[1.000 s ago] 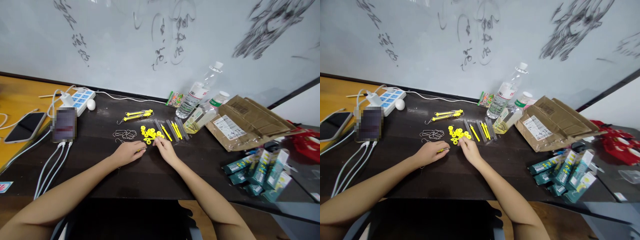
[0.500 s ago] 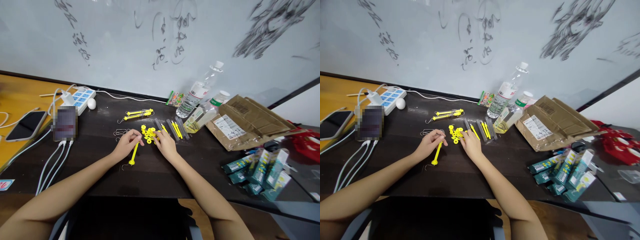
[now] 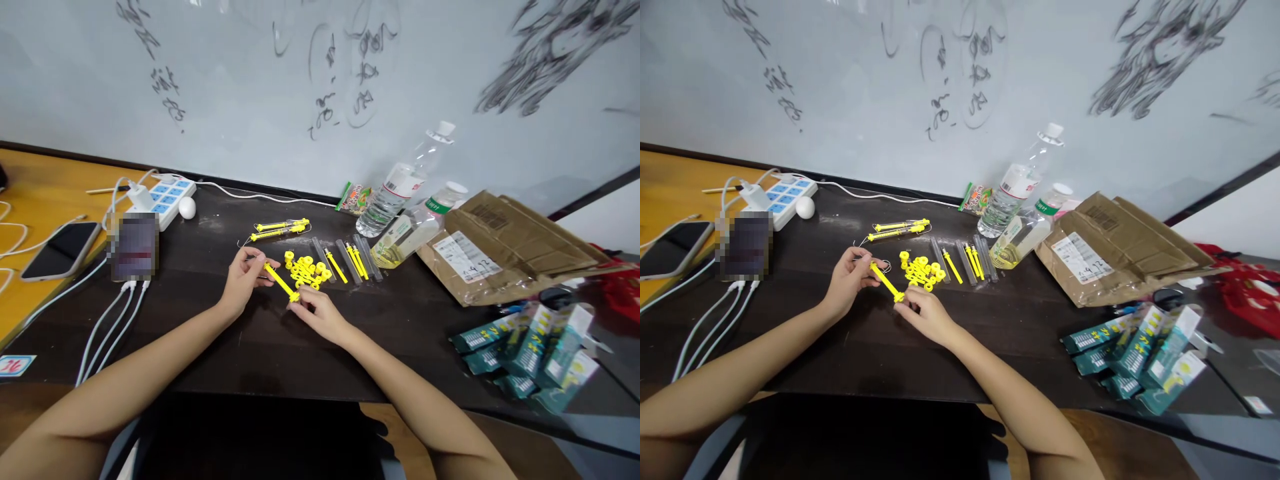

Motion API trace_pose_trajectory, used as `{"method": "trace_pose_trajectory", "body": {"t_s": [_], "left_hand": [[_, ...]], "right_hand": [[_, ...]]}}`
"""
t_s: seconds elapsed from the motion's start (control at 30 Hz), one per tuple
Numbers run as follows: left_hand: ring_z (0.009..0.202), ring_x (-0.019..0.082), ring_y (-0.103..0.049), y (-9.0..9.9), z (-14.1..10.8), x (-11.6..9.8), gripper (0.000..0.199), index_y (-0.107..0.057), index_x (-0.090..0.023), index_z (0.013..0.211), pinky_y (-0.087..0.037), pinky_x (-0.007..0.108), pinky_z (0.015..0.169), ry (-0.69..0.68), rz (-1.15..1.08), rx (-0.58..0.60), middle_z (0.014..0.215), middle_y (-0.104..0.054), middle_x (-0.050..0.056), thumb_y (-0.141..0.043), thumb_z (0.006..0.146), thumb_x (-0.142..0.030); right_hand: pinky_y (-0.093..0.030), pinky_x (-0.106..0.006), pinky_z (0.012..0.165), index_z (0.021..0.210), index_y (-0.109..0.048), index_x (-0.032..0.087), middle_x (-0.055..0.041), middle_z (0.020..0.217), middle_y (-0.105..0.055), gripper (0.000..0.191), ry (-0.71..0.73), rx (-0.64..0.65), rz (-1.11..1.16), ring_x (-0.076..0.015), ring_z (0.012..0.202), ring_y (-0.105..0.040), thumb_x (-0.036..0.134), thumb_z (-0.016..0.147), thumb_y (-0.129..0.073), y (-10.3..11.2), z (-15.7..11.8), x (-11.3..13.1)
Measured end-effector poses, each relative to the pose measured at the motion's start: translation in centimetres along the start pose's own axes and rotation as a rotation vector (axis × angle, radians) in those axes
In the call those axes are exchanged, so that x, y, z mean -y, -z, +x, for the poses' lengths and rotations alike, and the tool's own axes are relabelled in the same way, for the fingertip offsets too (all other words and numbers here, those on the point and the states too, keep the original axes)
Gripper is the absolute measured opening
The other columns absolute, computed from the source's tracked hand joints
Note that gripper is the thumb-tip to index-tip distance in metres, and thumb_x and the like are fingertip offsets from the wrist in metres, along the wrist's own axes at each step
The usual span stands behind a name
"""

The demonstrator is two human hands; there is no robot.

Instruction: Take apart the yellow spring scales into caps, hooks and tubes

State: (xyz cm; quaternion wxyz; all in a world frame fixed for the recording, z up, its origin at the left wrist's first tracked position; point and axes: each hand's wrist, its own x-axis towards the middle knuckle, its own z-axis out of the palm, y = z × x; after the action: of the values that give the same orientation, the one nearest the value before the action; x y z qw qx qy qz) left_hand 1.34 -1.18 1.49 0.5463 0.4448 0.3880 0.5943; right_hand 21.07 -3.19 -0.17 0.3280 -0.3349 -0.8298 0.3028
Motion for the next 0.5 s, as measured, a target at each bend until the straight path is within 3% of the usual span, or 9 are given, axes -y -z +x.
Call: {"method": "trace_pose_trajectory", "body": {"t_s": [0.2,0.37,0.5], "left_hand": [[0.062,0.011,-0.064,0.3,0.4,0.1,0.037,-0.045,-0.018,0.088,-0.053,0.020,0.053,0.054,0.013,-0.038,0.084,-0.069,0.003,-0.070,0.073,-0.041],[0.060,0.010,-0.061,0.5,0.7,1.0,0.033,-0.049,-0.017,0.082,-0.049,0.018,0.050,0.103,0.158,0.037,0.078,-0.066,0.002,-0.069,0.071,-0.041],[0.058,0.010,-0.059,0.9,0.9,2.1,0.029,-0.051,-0.016,0.080,-0.046,0.020,0.050,0.041,0.306,0.100,0.075,-0.063,0.000,-0.067,0.072,-0.039]], "right_hand": [[-0.040,-0.026,0.067,0.077,-0.061,0.017,-0.0022,0.071,-0.057,0.031,-0.041,-0.098,0.069,-0.0136,0.069,-0.054,0.032,0.095,-0.042,1.1,0.1,-0.3],[-0.040,-0.025,0.062,0.077,-0.061,0.016,-0.0005,0.065,-0.055,0.033,-0.110,-0.154,0.195,-0.0116,0.062,-0.052,0.037,0.095,-0.042,1.1,-0.1,-0.2],[-0.039,-0.024,0.057,0.078,-0.059,0.016,0.0002,0.063,-0.053,0.037,-0.171,-0.189,0.317,-0.0104,0.058,-0.049,0.045,0.093,-0.043,1.1,-0.1,-0.3]]}}
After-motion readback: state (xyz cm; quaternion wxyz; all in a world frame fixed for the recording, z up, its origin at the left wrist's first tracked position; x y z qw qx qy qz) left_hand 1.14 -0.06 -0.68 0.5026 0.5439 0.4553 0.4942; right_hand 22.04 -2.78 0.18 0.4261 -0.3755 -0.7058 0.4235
